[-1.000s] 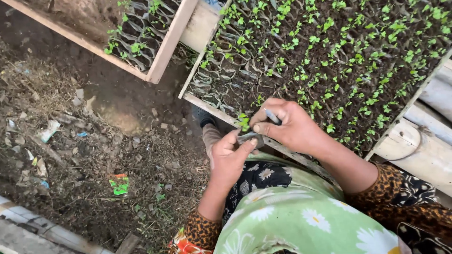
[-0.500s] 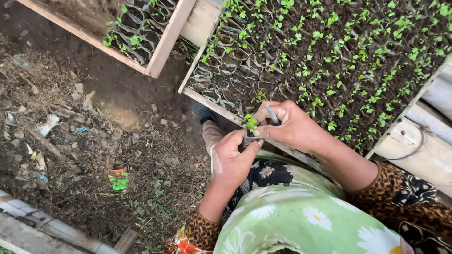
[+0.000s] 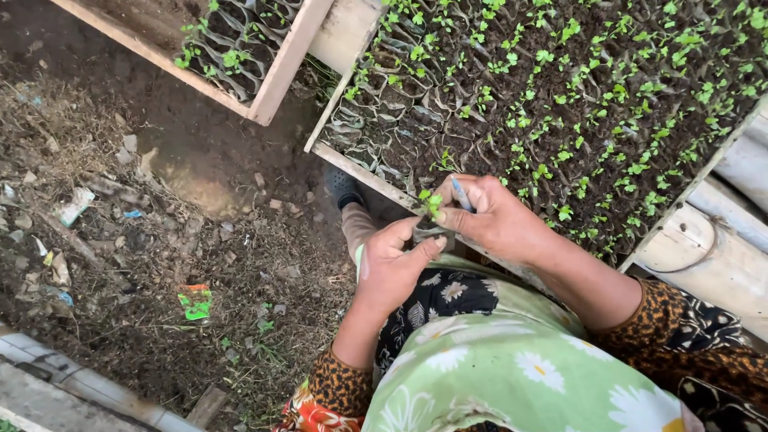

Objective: Transplanting small green seedlings from a nursery tray into individual soil-filled plastic bags using a small stick tool.

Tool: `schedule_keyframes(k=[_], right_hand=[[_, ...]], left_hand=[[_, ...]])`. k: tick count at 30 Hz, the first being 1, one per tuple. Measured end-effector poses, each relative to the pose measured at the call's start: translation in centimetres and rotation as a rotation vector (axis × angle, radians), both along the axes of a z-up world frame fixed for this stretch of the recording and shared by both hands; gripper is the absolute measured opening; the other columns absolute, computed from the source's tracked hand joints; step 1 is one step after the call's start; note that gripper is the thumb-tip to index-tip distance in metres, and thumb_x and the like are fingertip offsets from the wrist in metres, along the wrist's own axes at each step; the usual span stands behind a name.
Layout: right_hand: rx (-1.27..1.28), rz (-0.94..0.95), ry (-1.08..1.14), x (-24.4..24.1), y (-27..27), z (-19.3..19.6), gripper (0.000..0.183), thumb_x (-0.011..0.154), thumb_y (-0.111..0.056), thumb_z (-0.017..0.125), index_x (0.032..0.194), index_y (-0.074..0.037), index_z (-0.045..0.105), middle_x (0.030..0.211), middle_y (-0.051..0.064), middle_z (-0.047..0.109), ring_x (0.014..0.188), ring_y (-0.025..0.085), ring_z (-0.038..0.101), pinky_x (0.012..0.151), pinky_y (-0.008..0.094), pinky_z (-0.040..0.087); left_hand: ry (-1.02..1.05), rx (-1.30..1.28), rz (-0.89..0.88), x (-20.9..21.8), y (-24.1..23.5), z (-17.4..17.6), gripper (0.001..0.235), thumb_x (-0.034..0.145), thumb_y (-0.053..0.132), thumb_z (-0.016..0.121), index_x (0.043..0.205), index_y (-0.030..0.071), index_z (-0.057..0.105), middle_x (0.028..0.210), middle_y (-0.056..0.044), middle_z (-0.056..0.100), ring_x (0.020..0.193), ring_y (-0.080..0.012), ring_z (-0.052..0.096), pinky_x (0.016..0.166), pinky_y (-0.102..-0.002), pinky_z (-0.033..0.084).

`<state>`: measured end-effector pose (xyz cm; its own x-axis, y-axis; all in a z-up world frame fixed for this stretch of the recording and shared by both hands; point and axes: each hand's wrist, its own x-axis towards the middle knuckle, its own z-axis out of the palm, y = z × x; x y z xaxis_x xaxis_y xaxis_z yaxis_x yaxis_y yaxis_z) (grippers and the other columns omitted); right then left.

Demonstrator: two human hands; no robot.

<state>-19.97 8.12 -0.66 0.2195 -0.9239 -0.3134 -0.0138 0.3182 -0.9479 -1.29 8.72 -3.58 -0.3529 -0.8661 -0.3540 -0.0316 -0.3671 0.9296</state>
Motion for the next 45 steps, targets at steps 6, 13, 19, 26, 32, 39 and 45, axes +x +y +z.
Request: schedule_keyframes(k=[6,13,19,26,32,39,45], right_hand=[[0.091,-0.078,0.023,-1.6,0.0,0.0,0.012,0.097,-0.008,0.064,0.096,0.003,0.066,0.071,0.006,0.054,0.050,0.012,0.048,0.046,0.025,0.043],[-0.107,-0.049,0.462,-3.0,-1.4,0.1,0.013,0.090,-0.013,0.075,0.092,-0.002,0.070,0.081,0.012,0.060,0.076,0.024,0.060,0.074,0.039,0.047],[0.073,0.045,0.763,-1.4,-2.0,3.7,0.014,0.095,-0.010,0.068,0.103,-0.001,0.074,0.095,0.013,0.062,0.083,0.027,0.064,0.081,0.043,0.052],[-0.179,0.095,0.480,0.0,-1.9,6.9,0.016,0.092,-0.009,0.067,0.104,-0.002,0.074,0.091,0.013,0.068,0.085,0.027,0.064,0.082,0.043,0.053],[-0.176,0.233,0.434,2.1,-2.6,9.2,0.030,0.082,-0.016,0.078,0.108,-0.002,0.073,0.095,0.015,0.071,0.093,0.033,0.068,0.091,0.051,0.054],[-0.212,0.225,0.453,3.1,-3.4,7.4,0.026,0.081,-0.017,0.081,0.100,-0.001,0.072,0.088,0.014,0.070,0.092,0.034,0.071,0.091,0.054,0.053],[-0.217,0.209,0.449,3.3,-4.2,6.3,0.020,0.081,-0.014,0.080,0.094,-0.002,0.070,0.086,0.012,0.069,0.090,0.031,0.070,0.089,0.051,0.053]], left_hand=[[0.306,0.253,0.107,0.1,0.4,-0.3,0.013,0.084,0.006,0.079,0.094,0.000,0.074,0.067,-0.004,0.065,0.068,-0.0075,0.057,0.063,-0.024,0.053],[0.631,0.485,0.118,1.3,0.7,-1.5,0.019,0.085,0.001,0.075,0.103,-0.004,0.071,0.089,-0.021,0.075,0.077,-0.0292,0.076,0.068,-0.044,0.065],[0.722,0.402,0.082,1.9,1.0,-1.0,0.026,0.084,-0.003,0.075,0.109,-0.007,0.069,0.099,-0.024,0.074,0.086,-0.0339,0.075,0.072,-0.050,0.065],[0.524,0.113,0.053,2.7,0.6,-3.0,0.036,0.079,-0.005,0.081,0.113,-0.011,0.069,0.101,-0.022,0.074,0.092,-0.0218,0.071,0.080,-0.042,0.063],[0.143,-0.319,0.030,3.6,-1.4,1.5,0.034,0.076,0.004,0.085,0.108,-0.001,0.075,0.105,-0.015,0.074,0.099,-0.0225,0.072,0.090,-0.038,0.058],[-0.130,-0.517,0.052,4.0,-2.1,3.4,0.032,0.076,0.010,0.085,0.107,0.006,0.077,0.099,-0.012,0.077,0.094,-0.0287,0.076,0.085,-0.039,0.059],[-0.164,-0.384,0.047,4.7,-2.9,3.7,0.040,0.074,0.009,0.084,0.113,0.008,0.076,0.103,-0.015,0.077,0.098,-0.0321,0.075,0.087,-0.041,0.058]])
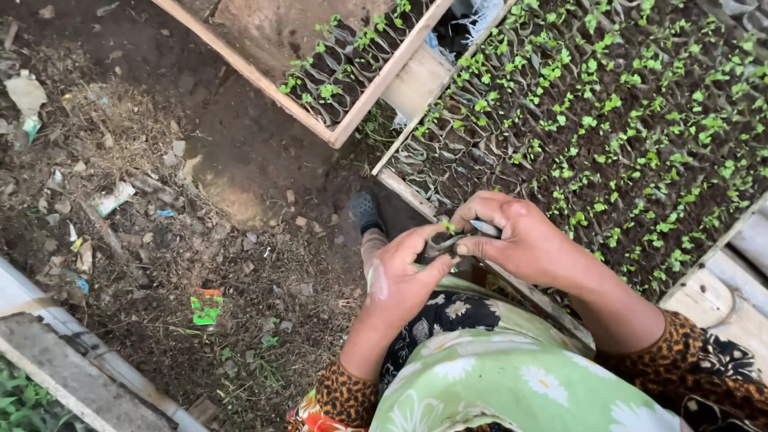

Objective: Transplanting small green seedlings from a nursery tray into individual soil-filled plastic bags using a small stick tool.

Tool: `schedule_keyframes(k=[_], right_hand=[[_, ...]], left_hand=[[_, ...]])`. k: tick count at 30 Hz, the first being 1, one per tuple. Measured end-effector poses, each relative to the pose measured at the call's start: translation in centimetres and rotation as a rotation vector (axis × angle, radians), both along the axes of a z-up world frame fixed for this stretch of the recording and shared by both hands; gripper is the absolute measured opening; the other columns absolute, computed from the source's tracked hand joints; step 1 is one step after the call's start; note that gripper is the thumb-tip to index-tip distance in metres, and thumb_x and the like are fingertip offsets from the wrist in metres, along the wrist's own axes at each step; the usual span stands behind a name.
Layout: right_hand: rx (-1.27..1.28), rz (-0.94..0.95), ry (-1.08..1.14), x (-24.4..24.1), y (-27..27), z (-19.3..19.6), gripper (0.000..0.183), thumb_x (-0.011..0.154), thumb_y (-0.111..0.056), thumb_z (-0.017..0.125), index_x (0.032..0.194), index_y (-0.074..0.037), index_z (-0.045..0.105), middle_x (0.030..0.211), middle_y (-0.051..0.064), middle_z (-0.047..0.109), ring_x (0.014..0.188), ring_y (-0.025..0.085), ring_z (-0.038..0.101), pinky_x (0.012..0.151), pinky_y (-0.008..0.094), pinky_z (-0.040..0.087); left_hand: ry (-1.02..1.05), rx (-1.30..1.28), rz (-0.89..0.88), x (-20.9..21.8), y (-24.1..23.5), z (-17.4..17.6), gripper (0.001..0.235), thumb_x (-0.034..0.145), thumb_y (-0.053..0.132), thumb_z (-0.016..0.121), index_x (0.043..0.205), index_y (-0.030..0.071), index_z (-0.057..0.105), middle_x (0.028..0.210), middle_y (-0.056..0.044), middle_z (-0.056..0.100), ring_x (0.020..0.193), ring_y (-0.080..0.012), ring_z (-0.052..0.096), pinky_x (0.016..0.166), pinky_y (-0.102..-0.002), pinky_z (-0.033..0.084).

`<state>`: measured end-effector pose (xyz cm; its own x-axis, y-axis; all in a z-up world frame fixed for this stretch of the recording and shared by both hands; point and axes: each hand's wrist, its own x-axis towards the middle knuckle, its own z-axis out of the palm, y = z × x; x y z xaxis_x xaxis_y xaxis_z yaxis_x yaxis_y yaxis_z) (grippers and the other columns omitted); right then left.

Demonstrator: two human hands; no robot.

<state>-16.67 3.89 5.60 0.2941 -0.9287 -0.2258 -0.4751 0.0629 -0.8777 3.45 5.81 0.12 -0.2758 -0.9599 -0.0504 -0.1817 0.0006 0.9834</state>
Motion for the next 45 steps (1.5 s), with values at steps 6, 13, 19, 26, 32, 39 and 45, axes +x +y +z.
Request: schedule_keyframes(k=[6,13,19,26,32,39,45], right_hand=[[-0.044,-0.289,0.213,-4.9,-1.1,0.5,0.008,0.090,-0.003,0.073,0.098,-0.001,0.071,0.090,0.014,0.068,0.091,0.031,0.067,0.096,0.049,0.048],[0.024,-0.199,0.286,-3.7,-0.8,0.3,0.007,0.091,-0.001,0.068,0.096,0.001,0.073,0.089,0.014,0.070,0.087,0.028,0.069,0.089,0.042,0.052],[0.129,-0.094,0.445,-3.0,0.6,-3.3,0.015,0.090,-0.001,0.066,0.103,0.002,0.073,0.090,0.014,0.070,0.083,0.025,0.070,0.082,0.038,0.058],[0.174,-0.128,0.650,-3.0,2.1,-8.5,0.031,0.086,-0.030,0.071,0.115,-0.017,0.070,0.113,0.006,0.065,0.095,0.041,0.071,0.087,0.055,0.058],[0.210,-0.170,0.621,-3.6,2.4,-10.4,0.025,0.088,-0.033,0.068,0.111,-0.024,0.069,0.114,0.000,0.065,0.099,0.039,0.070,0.091,0.053,0.057],[0.276,-0.384,-0.064,-5.5,1.6,-8.5,0.014,0.085,-0.007,0.074,0.097,-0.004,0.078,0.066,0.004,0.053,0.057,0.014,0.044,0.055,0.030,0.039],[0.341,-0.449,-0.360,-6.0,2.1,-7.9,0.013,0.088,0.003,0.067,0.098,0.011,0.071,0.052,0.009,0.057,0.031,0.003,0.036,0.028,0.017,0.029]], left_hand=[[0.311,0.522,0.163,1.3,0.1,-0.9,0.045,0.079,-0.007,0.074,0.124,0.001,0.067,0.105,-0.018,0.076,0.096,-0.0233,0.071,0.090,-0.041,0.058],[0.422,0.611,0.228,0.9,1.0,-6.3,0.048,0.080,-0.009,0.074,0.125,0.001,0.062,0.107,-0.019,0.075,0.098,-0.0201,0.070,0.087,-0.036,0.059],[0.450,0.637,0.200,-0.1,1.4,-5.5,0.042,0.084,-0.008,0.068,0.122,0.004,0.055,0.103,-0.024,0.076,0.099,-0.0227,0.071,0.085,-0.032,0.057],[0.354,0.641,0.200,-0.8,1.8,-4.1,0.041,0.081,-0.005,0.068,0.120,0.005,0.060,0.098,-0.022,0.077,0.095,-0.0212,0.072,0.083,-0.034,0.058],[0.327,0.608,0.169,-1.6,2.3,-4.3,0.044,0.080,-0.003,0.069,0.123,0.004,0.064,0.100,-0.020,0.077,0.095,-0.0188,0.070,0.084,-0.035,0.058],[0.298,0.594,0.119,-2.4,2.4,-4.3,0.050,0.082,-0.001,0.067,0.131,0.005,0.063,0.113,-0.021,0.075,0.109,-0.0228,0.068,0.096,-0.042,0.054],[0.320,0.571,0.061,-4.1,2.1,-4.1,0.053,0.082,-0.002,0.065,0.134,0.007,0.063,0.118,-0.020,0.074,0.113,-0.0227,0.066,0.100,-0.041,0.052]])
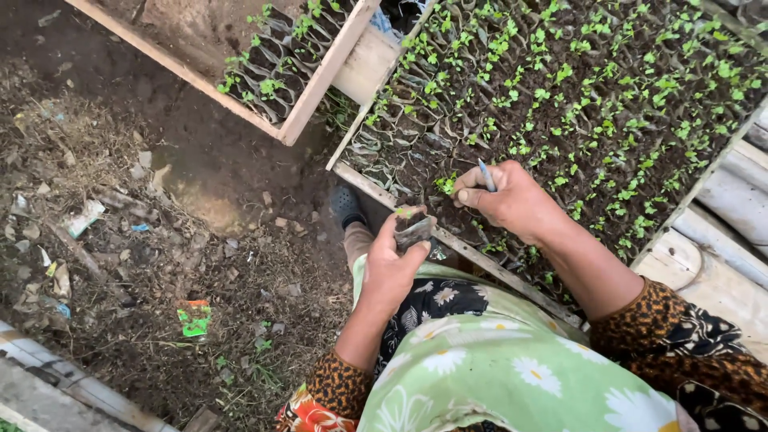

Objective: Transplanting small green seedlings from a nursery tray into individual soil-filled plastic bags using a small stick tool.

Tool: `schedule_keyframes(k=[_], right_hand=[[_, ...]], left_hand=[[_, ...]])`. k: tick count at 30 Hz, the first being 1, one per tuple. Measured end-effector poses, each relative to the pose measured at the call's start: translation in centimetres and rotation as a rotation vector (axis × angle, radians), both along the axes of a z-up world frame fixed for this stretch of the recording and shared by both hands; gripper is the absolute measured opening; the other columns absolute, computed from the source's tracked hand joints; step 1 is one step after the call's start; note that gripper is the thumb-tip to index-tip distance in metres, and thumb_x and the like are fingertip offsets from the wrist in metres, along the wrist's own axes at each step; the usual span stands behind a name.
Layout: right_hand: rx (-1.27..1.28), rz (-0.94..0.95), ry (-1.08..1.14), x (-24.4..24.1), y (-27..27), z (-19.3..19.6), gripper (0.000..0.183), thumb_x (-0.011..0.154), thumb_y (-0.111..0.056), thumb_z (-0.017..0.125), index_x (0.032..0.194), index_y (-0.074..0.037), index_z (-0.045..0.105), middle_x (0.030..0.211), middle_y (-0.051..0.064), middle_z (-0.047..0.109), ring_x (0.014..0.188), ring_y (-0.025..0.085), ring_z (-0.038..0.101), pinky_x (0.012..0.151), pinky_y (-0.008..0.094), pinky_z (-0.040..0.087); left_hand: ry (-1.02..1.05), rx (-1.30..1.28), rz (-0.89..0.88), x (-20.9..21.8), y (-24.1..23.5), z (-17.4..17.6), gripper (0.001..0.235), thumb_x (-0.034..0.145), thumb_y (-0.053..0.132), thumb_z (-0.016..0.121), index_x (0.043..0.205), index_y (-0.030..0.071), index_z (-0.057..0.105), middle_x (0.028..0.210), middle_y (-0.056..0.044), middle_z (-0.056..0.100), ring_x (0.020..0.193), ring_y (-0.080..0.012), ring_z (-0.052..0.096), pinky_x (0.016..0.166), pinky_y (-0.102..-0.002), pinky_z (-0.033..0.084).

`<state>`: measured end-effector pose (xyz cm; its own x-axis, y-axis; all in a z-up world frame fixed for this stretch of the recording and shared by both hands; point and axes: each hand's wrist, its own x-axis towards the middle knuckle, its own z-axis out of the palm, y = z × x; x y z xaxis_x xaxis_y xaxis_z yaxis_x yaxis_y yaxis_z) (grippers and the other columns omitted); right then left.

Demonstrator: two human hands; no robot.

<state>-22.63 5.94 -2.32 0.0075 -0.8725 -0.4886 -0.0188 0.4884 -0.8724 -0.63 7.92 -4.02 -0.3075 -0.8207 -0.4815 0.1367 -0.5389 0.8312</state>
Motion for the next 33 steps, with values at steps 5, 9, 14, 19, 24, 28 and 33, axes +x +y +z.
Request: schedule_keyframes(k=[5,9,14,19,24,28,33], right_hand=[[-0.025,0.002,-0.011,-0.3,-0.2,0.2,0.016,0.087,0.004,0.068,0.101,0.012,0.069,0.053,0.013,0.061,0.028,0.002,0.037,0.027,0.017,0.027],[-0.029,-0.019,-0.014,-0.1,-0.2,0.7,0.016,0.085,0.005,0.071,0.099,0.012,0.069,0.048,0.010,0.056,0.028,0.002,0.035,0.027,0.016,0.025],[-0.027,-0.014,-0.006,-0.2,-0.3,0.9,0.017,0.083,0.006,0.072,0.098,0.012,0.069,0.057,0.013,0.059,0.030,0.003,0.038,0.027,0.017,0.028],[-0.029,0.004,-0.007,0.3,-1.5,1.6,0.018,0.083,0.008,0.069,0.101,0.012,0.069,0.070,0.018,0.065,0.034,0.004,0.041,0.027,0.017,0.032],[-0.062,0.000,0.008,0.2,-1.7,0.7,0.018,0.083,0.009,0.069,0.102,0.011,0.068,0.077,0.017,0.067,0.042,0.004,0.046,0.029,0.014,0.036],[-0.088,0.007,0.034,0.3,-1.4,1.2,0.020,0.084,0.010,0.068,0.104,0.010,0.070,0.084,0.019,0.071,0.061,0.014,0.060,0.048,0.020,0.046],[-0.061,0.010,0.024,0.6,-1.6,1.0,0.023,0.089,0.009,0.060,0.109,0.009,0.070,0.079,0.020,0.069,0.042,0.008,0.047,0.035,0.018,0.040]], left_hand=[[-0.014,-0.006,-0.015,-0.4,-0.6,1.7,0.053,0.082,-0.001,0.064,0.135,0.007,0.063,0.119,-0.021,0.073,0.116,-0.0239,0.065,0.101,-0.043,0.051],[-0.033,0.006,-0.035,-0.2,-0.7,1.5,0.053,0.083,0.000,0.063,0.136,0.008,0.062,0.122,-0.021,0.072,0.118,-0.0264,0.064,0.102,-0.044,0.051],[-0.034,0.015,-0.055,-0.2,-1.1,1.9,0.054,0.084,0.002,0.062,0.138,0.008,0.061,0.124,-0.022,0.071,0.121,-0.0292,0.063,0.103,-0.046,0.051],[-0.021,0.017,-0.082,0.1,-1.6,2.1,0.054,0.087,0.004,0.061,0.141,0.007,0.057,0.127,-0.025,0.068,0.124,-0.0354,0.062,0.103,-0.049,0.050],[-0.023,0.030,-0.029,0.5,-1.9,2.4,0.054,0.084,0.002,0.063,0.138,0.005,0.060,0.124,-0.023,0.070,0.120,-0.0262,0.062,0.101,-0.044,0.052],[-0.001,0.025,-0.046,0.9,-2.1,1.8,0.055,0.086,0.002,0.061,0.140,0.006,0.057,0.127,-0.026,0.068,0.124,-0.0348,0.061,0.103,-0.048,0.050],[-0.061,0.036,-0.011,0.9,-2.8,4.4,0.053,0.082,0.002,0.064,0.135,0.004,0.061,0.123,-0.022,0.071,0.120,-0.0272,0.063,0.103,-0.046,0.051]])
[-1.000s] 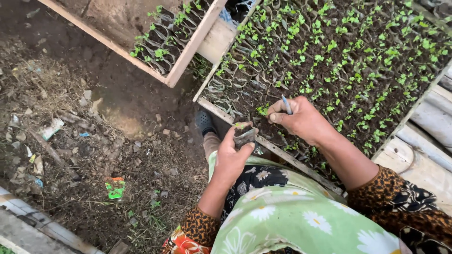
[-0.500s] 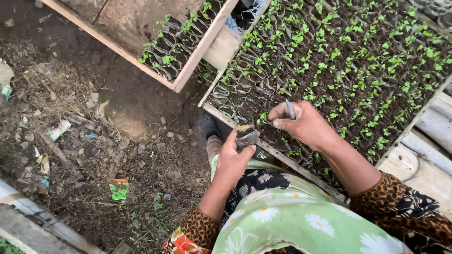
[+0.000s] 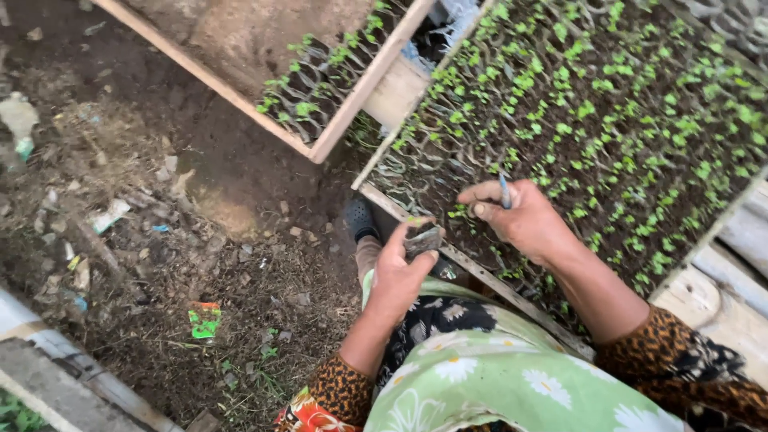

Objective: Transplanting small green seedlings from a nursery tray into individual soil-filled plastic bags using a small stick tool.

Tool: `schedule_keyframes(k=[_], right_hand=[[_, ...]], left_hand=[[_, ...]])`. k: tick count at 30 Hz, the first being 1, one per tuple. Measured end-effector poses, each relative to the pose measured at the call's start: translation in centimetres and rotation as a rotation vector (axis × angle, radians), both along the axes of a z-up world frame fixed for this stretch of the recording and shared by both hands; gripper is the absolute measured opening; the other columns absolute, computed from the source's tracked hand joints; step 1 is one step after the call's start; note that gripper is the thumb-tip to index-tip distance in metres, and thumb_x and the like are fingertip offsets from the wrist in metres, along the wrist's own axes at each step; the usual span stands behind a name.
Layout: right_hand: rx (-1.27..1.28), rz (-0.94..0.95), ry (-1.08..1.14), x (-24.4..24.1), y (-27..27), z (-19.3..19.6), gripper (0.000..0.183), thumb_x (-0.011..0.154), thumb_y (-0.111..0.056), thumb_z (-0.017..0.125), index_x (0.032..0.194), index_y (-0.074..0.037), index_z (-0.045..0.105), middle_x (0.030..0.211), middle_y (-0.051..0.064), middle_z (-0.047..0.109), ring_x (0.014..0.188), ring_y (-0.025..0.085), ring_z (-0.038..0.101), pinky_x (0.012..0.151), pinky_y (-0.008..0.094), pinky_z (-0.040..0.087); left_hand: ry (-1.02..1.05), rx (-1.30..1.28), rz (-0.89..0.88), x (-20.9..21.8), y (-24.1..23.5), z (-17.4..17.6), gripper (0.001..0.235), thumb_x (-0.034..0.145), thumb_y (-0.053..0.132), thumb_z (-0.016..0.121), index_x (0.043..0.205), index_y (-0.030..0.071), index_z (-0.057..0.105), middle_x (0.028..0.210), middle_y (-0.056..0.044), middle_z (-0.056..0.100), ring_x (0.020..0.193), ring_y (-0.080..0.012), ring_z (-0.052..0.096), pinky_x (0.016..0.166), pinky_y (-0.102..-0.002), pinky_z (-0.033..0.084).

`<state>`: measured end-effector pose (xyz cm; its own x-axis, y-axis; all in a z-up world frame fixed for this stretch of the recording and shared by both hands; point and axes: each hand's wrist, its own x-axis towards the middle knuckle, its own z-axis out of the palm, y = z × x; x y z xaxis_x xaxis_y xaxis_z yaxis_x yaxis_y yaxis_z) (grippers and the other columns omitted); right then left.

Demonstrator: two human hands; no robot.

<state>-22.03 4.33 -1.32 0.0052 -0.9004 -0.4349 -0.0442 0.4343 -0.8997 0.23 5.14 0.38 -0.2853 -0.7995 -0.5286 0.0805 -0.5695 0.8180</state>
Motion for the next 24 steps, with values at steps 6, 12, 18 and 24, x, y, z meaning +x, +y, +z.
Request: schedule_keyframes(k=[6,12,18,24], right_hand=[[-0.115,0.021,-0.020,2.1,-1.3,2.2,0.028,0.086,0.010,0.063,0.114,0.008,0.068,0.084,0.022,0.070,0.056,0.015,0.058,0.047,0.022,0.050],[-0.214,0.077,0.034,3.5,-2.2,3.5,0.035,0.081,0.008,0.073,0.115,0.007,0.066,0.089,0.020,0.074,0.073,0.019,0.069,0.068,0.030,0.056],[-0.212,0.140,0.216,5.0,-2.5,5.9,0.035,0.080,0.001,0.076,0.114,-0.004,0.069,0.084,0.007,0.077,0.059,0.008,0.048,0.056,0.021,0.039],[-0.301,0.203,0.382,5.8,-2.3,5.9,0.035,0.082,0.003,0.072,0.116,-0.006,0.070,0.084,0.010,0.077,0.059,0.013,0.047,0.051,0.024,0.041]], left_hand=[[-0.028,-0.030,-0.027,0.3,-0.7,-1.6,0.052,0.082,0.005,0.065,0.134,0.005,0.061,0.119,-0.023,0.072,0.117,-0.0272,0.065,0.103,-0.044,0.051],[0.015,0.006,-0.036,-0.5,-1.4,-2.0,0.055,0.083,0.011,0.067,0.136,0.003,0.059,0.118,-0.024,0.070,0.112,-0.0269,0.065,0.098,-0.049,0.051],[0.186,-0.119,-0.033,-0.7,-0.7,-4.1,0.055,0.085,0.018,0.072,0.136,0.002,0.058,0.120,-0.016,0.064,0.114,-0.0204,0.056,0.108,-0.044,0.045],[0.130,-0.236,0.008,-1.2,-0.5,-5.1,0.042,0.107,0.033,0.049,0.130,0.003,0.065,0.122,-0.015,0.067,0.117,-0.0178,0.056,0.113,-0.043,0.040]])
